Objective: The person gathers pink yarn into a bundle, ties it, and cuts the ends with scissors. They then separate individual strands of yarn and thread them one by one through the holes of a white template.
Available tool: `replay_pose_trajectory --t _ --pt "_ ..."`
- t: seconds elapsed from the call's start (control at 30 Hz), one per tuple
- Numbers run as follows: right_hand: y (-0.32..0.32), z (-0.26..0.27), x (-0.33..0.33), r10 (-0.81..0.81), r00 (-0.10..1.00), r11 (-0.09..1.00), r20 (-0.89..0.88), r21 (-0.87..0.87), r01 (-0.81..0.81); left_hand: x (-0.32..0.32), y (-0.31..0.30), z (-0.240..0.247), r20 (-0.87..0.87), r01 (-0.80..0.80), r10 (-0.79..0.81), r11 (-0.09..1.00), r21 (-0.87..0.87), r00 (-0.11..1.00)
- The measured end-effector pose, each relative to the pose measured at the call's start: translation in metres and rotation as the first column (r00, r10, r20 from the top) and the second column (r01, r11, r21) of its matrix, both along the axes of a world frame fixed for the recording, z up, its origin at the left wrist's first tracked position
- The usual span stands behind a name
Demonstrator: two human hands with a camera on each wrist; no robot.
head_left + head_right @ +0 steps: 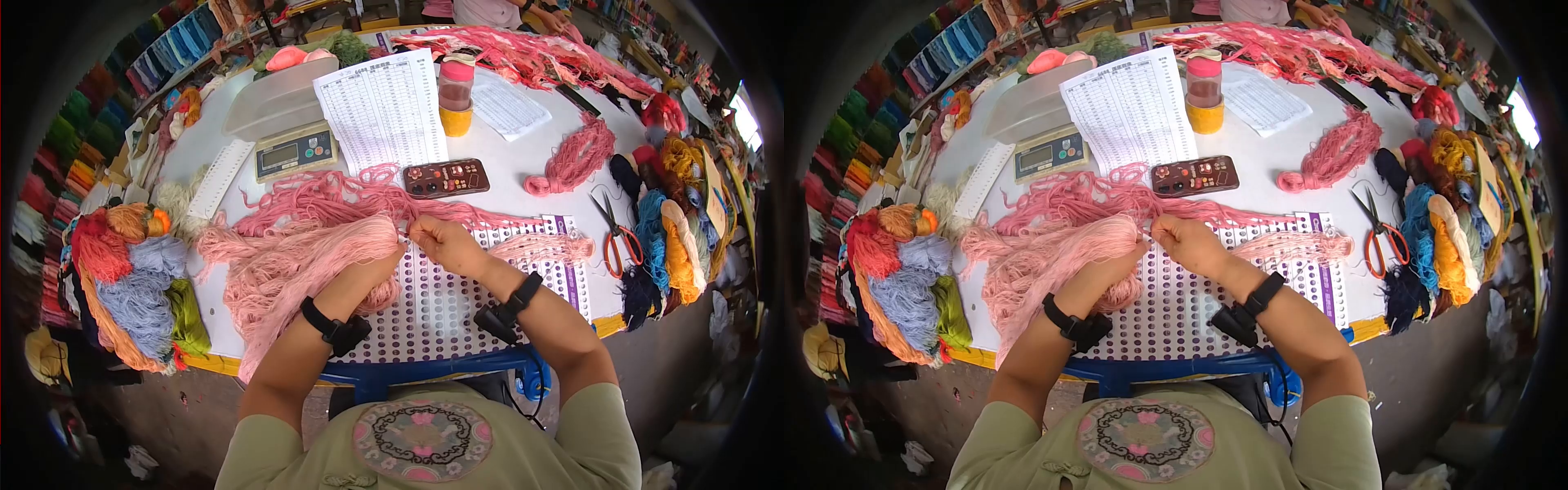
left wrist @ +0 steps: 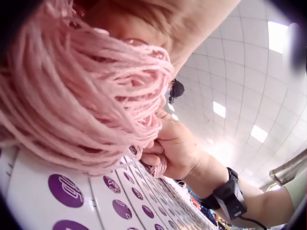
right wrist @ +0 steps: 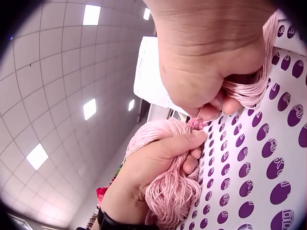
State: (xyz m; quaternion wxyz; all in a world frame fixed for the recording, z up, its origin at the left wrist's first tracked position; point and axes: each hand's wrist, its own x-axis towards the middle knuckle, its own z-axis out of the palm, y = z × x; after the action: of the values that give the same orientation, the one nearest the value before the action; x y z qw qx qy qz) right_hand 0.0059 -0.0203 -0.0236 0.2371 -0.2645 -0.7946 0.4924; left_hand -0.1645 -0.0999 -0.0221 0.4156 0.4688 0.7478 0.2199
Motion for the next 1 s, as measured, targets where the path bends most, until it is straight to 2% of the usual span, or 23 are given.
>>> replay_pose_trajectory --t 0.03,0.1,0.13,0.17,0.2,0.27,0.4,0.47,0.5,0.57,0.6,0.67,0.7,0.77,0.8,0.87,1.0 --pt "0.001 -0.001 0.000 0.004 1.000 1.000 -0.014 -0.011 -0.005 -0.004 0.001 -0.015 -0.058 0.007 -0.002 0.996 0.088 0.998" --pt "0.000 0.001 0.002 0.003 0.999 1.000 -0.033 -0.020 -0.004 -0.005 -0.002 -0.010 -0.119 0.025 -0.004 0.984 0.175 0.993" --pt "0.000 0.003 0.003 0.005 1.000 0.999 -0.023 -0.041 -0.006 -0.008 -0.004 -0.007 0.137 -0.026 0.011 0.994 0.109 0.991" --pt "-0.001 0.004 0.003 0.006 1.000 0.998 -0.015 -0.063 -0.006 -0.009 -0.004 0.000 0.381 -0.057 0.042 0.998 0.028 0.924" --pt "-0.002 0.004 0.003 -0.001 1.000 0.998 -0.019 -0.066 0.000 -0.011 -0.002 -0.004 0.377 -0.050 0.036 0.998 0.026 0.926" --pt "-0.002 0.006 0.003 0.031 0.999 0.998 -0.016 -0.046 -0.032 -0.013 0.002 -0.011 0.647 -0.200 0.210 0.976 -0.091 0.733" --pt "-0.002 0.020 0.004 -0.059 0.996 0.988 0.066 -0.141 0.068 -0.012 0.004 -0.011 0.710 -0.119 0.147 0.989 -0.089 0.688" --pt "0.000 0.031 0.006 -0.043 0.985 0.982 0.170 -0.174 0.073 -0.008 0.007 -0.009 0.662 -0.025 -0.026 0.997 0.068 0.749" --pt "0.000 0.033 0.006 -0.044 0.985 0.982 0.170 -0.174 0.074 -0.007 0.006 -0.008 0.662 -0.024 -0.027 0.997 0.067 0.749" --pt "0.001 0.035 0.007 0.034 0.979 0.965 0.203 -0.262 0.021 -0.006 0.006 -0.003 0.549 0.020 -0.077 0.994 0.109 0.832" --pt "0.005 0.030 0.006 0.036 0.978 0.965 0.204 -0.260 0.019 -0.010 0.005 0.000 0.550 0.018 -0.076 0.994 0.111 0.832" --pt "0.012 0.020 0.008 0.118 0.990 0.900 0.079 -0.431 -0.073 -0.023 -0.001 0.003 0.377 -0.034 0.028 0.999 0.010 0.926" --pt "0.013 0.020 0.010 0.120 0.990 0.899 0.080 -0.431 -0.074 -0.029 -0.005 0.002 0.377 -0.036 0.029 0.999 0.010 0.926" --pt "0.014 0.020 0.011 0.135 0.989 0.872 0.052 -0.479 -0.094 -0.039 -0.013 0.005 0.654 -0.165 0.081 0.984 0.067 0.752" --pt "0.015 0.020 0.011 0.141 0.989 0.872 0.049 -0.480 -0.100 -0.036 -0.015 0.009 0.652 -0.170 0.086 0.983 0.067 0.753" --pt "0.015 0.019 0.008 0.133 0.989 0.875 0.063 -0.477 -0.087 -0.023 -0.018 0.016 0.727 -0.214 0.063 0.970 0.118 0.684" --pt "0.013 0.021 0.009 0.120 0.991 0.876 0.056 -0.476 -0.079 -0.018 -0.014 0.003 0.695 -0.188 0.060 0.976 0.110 0.716"
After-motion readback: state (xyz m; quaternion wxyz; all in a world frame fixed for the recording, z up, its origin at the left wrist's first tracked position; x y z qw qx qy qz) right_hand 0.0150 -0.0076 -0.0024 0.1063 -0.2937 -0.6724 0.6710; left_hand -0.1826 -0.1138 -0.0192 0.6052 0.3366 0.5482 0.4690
